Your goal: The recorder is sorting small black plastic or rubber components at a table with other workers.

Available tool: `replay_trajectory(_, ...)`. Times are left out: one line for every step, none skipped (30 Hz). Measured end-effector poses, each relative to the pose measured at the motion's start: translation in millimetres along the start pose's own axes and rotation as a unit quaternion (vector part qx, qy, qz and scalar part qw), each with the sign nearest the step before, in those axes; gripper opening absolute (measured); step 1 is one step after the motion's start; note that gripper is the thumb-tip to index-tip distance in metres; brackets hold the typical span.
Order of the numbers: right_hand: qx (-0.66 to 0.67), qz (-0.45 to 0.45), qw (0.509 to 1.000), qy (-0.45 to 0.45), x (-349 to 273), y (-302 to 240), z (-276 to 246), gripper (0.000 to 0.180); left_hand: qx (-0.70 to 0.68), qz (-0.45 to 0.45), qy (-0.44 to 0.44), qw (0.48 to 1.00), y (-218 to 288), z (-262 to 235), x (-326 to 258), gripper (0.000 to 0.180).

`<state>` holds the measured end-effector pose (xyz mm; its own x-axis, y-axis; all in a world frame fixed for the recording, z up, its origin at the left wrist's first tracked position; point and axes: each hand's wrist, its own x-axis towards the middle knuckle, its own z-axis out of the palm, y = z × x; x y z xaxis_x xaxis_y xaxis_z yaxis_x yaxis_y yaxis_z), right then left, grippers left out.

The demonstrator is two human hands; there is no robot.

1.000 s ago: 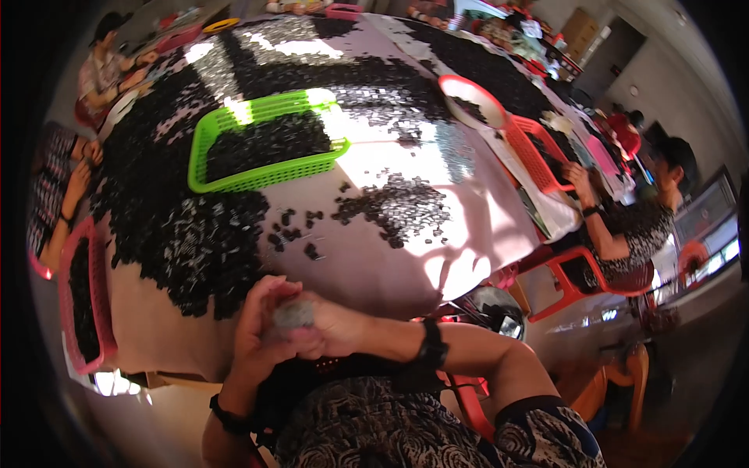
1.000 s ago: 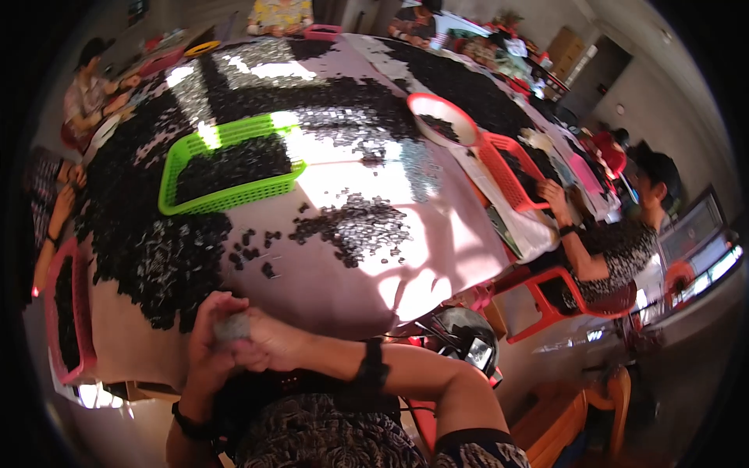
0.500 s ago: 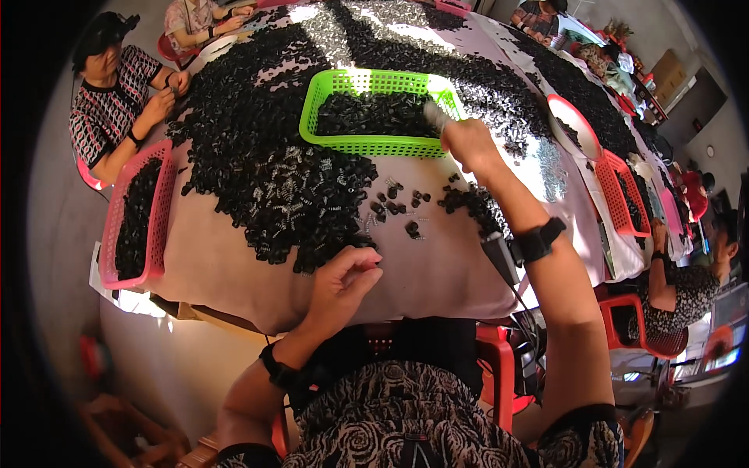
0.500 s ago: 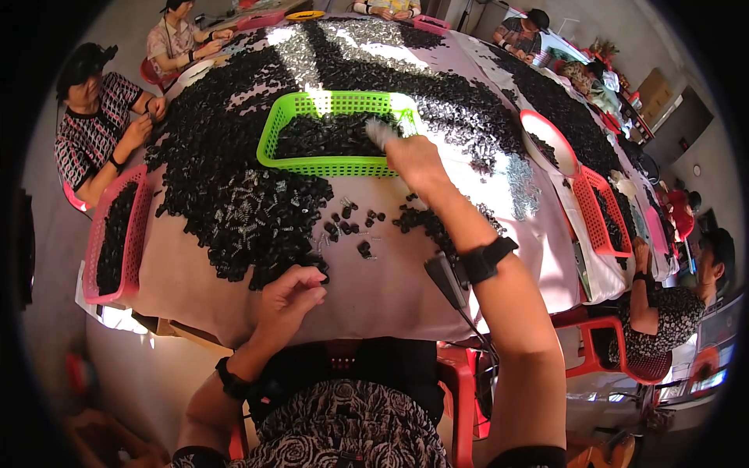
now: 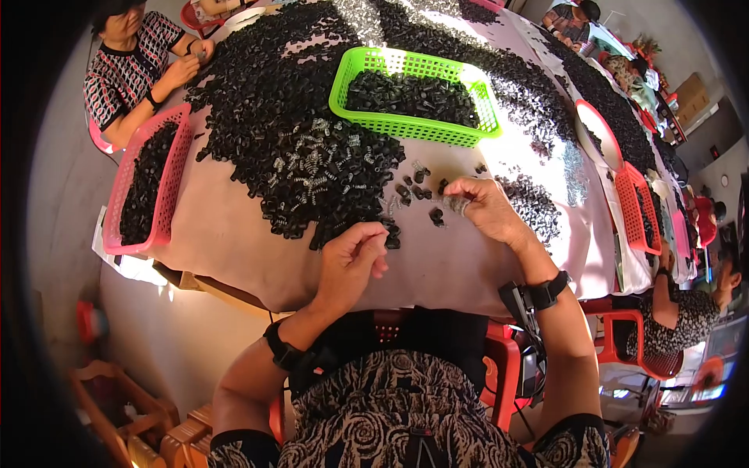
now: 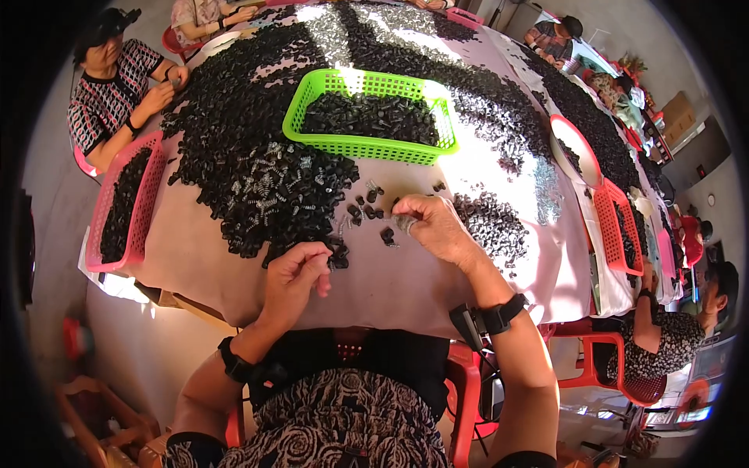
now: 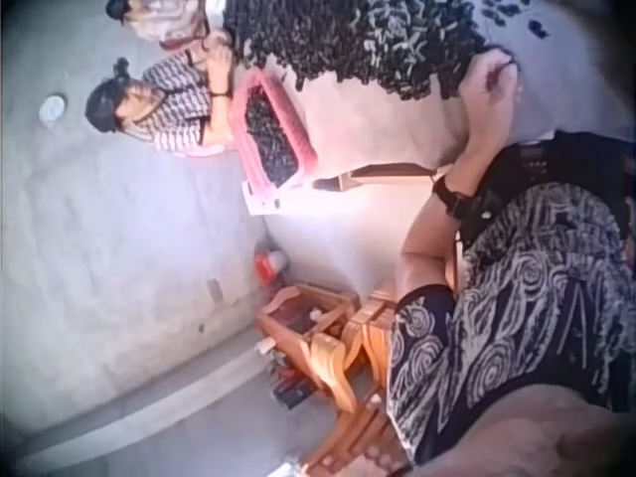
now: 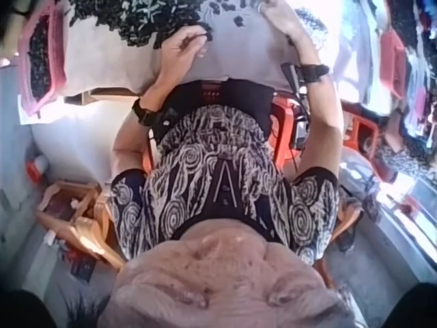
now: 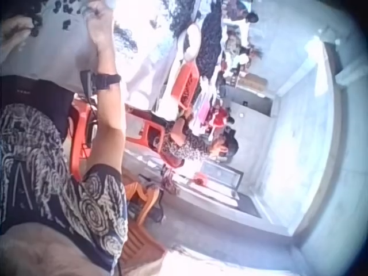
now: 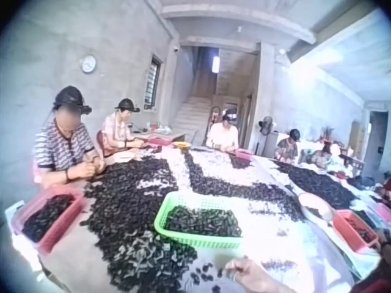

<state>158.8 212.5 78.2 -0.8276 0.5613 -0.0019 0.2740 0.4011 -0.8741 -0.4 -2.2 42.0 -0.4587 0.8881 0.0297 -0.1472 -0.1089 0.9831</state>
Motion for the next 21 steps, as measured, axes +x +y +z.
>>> replay_trajectory(-0.027, -0.023, 0.999, 0.005, -1.0, 6.9, 1.9, 0.029, 0.0, -0.001, 0.001, 1.0, -0.3, 0.3, -0.1, 0.012)
replay_trajectory(-0.027, -0.023, 0.999, 0.004, -2.7, 3.8, 3.6, 0.029, -0.005, -0.006, 0.002, 1.0, -1.6, 0.7, 0.7, 0.013)
replay_trajectory(-0.062, -0.034, 0.998, -0.003, -4.8, -0.2, 5.1, 0.028, -0.01, -0.01, 0.003, 1.0, -2.8, 1.1, 1.4, 0.013)
replay_trajectory(-0.097, -0.046, 0.994, -0.011, -7.3, -5.5, 6.9, 0.028, -0.01, -0.01, 0.004, 1.0, -3.5, 1.8, 1.9, 0.013)
replay_trajectory(-0.124, -0.041, 0.991, 0.019, -9.5, -13.6, 12.0, 0.023, -0.007, -0.009, 0.005, 1.0, -4.1, 1.8, 1.9, 0.013)
replay_trajectory(-0.124, -0.043, 0.991, 0.018, -9.3, -14.5, 16.3, 0.023, -0.005, -0.008, 0.006, 1.0, -4.7, 1.7, 1.9, 0.013)
replay_trajectory(-0.179, -0.056, 0.982, 0.023, -8.7, -15.3, 19.8, 0.024, -0.004, -0.008, 0.008, 1.0, -5.8, 1.3, 1.7, 0.013)
replay_trajectory(-0.234, -0.069, 0.969, 0.03, -8.1, -16.7, 23.0, 0.024, -0.003, -0.006, 0.007, 1.0, -7.3, 0.9, 1.5, 0.013)
replay_trajectory(-0.243, -0.068, 0.967, 0.038, -7.1, -20.4, 26.4, 0.024, -0.002, -0.004, 0.006, 1.0, -8.3, 0.7, 1.1, 0.014)
replay_trajectory(-0.244, -0.069, 0.967, 0.038, -6.3, -24.0, 29.1, 0.024, -0.002, -0.003, 0.007, 1.0, -8.6, 0.8, 0.6, 0.014)
replay_trajectory(-0.271, -0.06, 0.96, 0.044, -6.1, -28.1, 30.7, 0.021, -0.001, -0.002, 0.006, 1.0, -8.3, 1.6, 0.5, 0.013)
replay_trajectory(-0.299, -0.05, 0.952, 0.051, -5.9, -31.0, 32.4, 0.019, 0.0, -0.001, 0.005, 1.0, -8.0, 2.2, 0.3, 0.013)
replay_trajectory(-0.3, -0.051, 0.951, 0.051, -5.3, -31.9, 34.5, 0.019, 0.0, 0.001, 0.005, 1.0, -8.3, 2.5, -0.1, 0.013)
replay_trajectory(-0.323, -0.06, 0.943, 0.054, -3.9, -31.5, 37.0, 0.019, 0.001, 0.003, 0.008, 1.0, -9.0, 2.4, -0.5, 0.013)
replay_trajectory(-0.345, -0.07, 0.934, 0.057, -3.3, -31.5, 38.8, 0.018, 0.003, 0.004, 0.01, 1.0, -9.1, 2.1, -0.6, 0.013)
replay_trajectory(-0.345, -0.072, 0.934, 0.056, -3.7, -32.5, 40.0, 0.018, 0.003, 0.005, 0.012, 1.0, -8.7, 1.5, -0.6, 0.013)
replay_trajectory(-0.33, -0.092, 0.937, 0.064, -4.7, -33.2, 41.4, 0.019, -0.002, -0.006, 0.009, 1.0, -9.0, 1.0, -0.9, 0.013)
replay_trajectory(-0.313, -0.113, 0.94, 0.072, -6.0, -33.7, 43.0, 0.019, -0.007, -0.017, 0.006, 1.0, -9.0, 0.7, -1.3, 0.014)
replay_trajectory(-0.313, -0.114, 0.94, 0.069, -7.6, -33.6, 44.5, 0.019, -0.008, -0.018, 0.009, 1.0, -7.2, 0.8, -0.9, 0.014)
replay_trajectory(-0.209, -0.108, 0.97, 0.055, -10.5, -33.6, 47.3, 0.021, -0.004, 0.016, -0.006, 1.0, -2.0, 0.7, -1.3, 0.014)
replay_trajectory(-0.103, -0.099, 0.989, 0.041, -12.8, -33.9, 50.0, 0.024, 0.0, 0.049, -0.022, 0.999, 2.4, 0.8, -1.3, 0.015)
